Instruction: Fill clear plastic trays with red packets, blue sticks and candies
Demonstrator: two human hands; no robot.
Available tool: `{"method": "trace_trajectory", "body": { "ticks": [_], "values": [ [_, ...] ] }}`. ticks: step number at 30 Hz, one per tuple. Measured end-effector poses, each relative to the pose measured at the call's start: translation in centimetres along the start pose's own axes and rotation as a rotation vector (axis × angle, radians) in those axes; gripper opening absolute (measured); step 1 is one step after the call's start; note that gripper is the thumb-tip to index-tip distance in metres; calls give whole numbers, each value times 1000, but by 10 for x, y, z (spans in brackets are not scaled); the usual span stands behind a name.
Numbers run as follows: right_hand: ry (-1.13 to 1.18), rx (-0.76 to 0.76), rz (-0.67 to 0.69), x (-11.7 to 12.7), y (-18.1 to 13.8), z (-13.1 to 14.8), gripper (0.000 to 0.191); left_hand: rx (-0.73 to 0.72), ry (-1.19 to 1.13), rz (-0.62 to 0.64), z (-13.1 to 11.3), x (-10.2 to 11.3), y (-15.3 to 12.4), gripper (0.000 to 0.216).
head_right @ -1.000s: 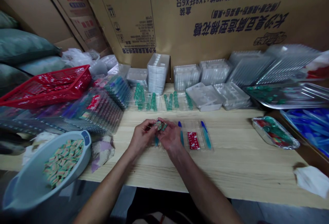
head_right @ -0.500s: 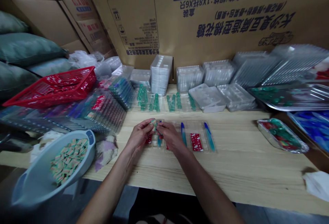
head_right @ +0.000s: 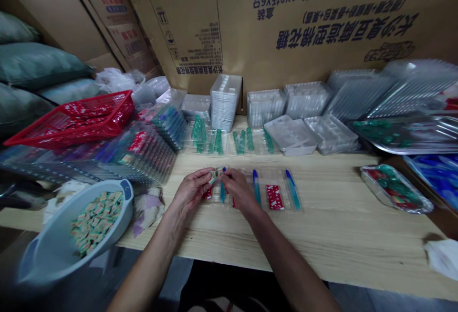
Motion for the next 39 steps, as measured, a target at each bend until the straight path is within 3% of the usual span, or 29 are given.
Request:
{"method": "trace_trajectory", "body": {
  "ticks": [6,12,17,21,28,35,39],
  "values": [
    [-246,104,-16,-4,-5,14,28,-84,157,-23,-9,-1,1,61],
    [-382,191,-15,-6,-9,31,28,-71,198,41,-8,-9,-3,63],
    [-261,177,62,-12,-9,28,28,-49,67,76,-5,-8,0,56],
    [-151,138,49,-12,-10,26,28,-17,-2,102,1,-6,3,53],
    [-79,50,38,-5,-5,19,31,-87,169,147,-5,-11,-2,65],
    [67,22,-27,1,1,10,28,-35,152,149,1,-9,-2,54],
    [152,-31,-53,5,4,4,32,-62,137,49,-1,10,10,42]
  ]
}}
Point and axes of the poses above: each hand's wrist, its own y-axis towards the middle knuckle, its own x-axis out of the back of the hand, z = x × y, the point moved 10 cm from there along y, towards the middle knuckle, and after that the axes turned 3 degrees about -x, right-handed, at the moved point
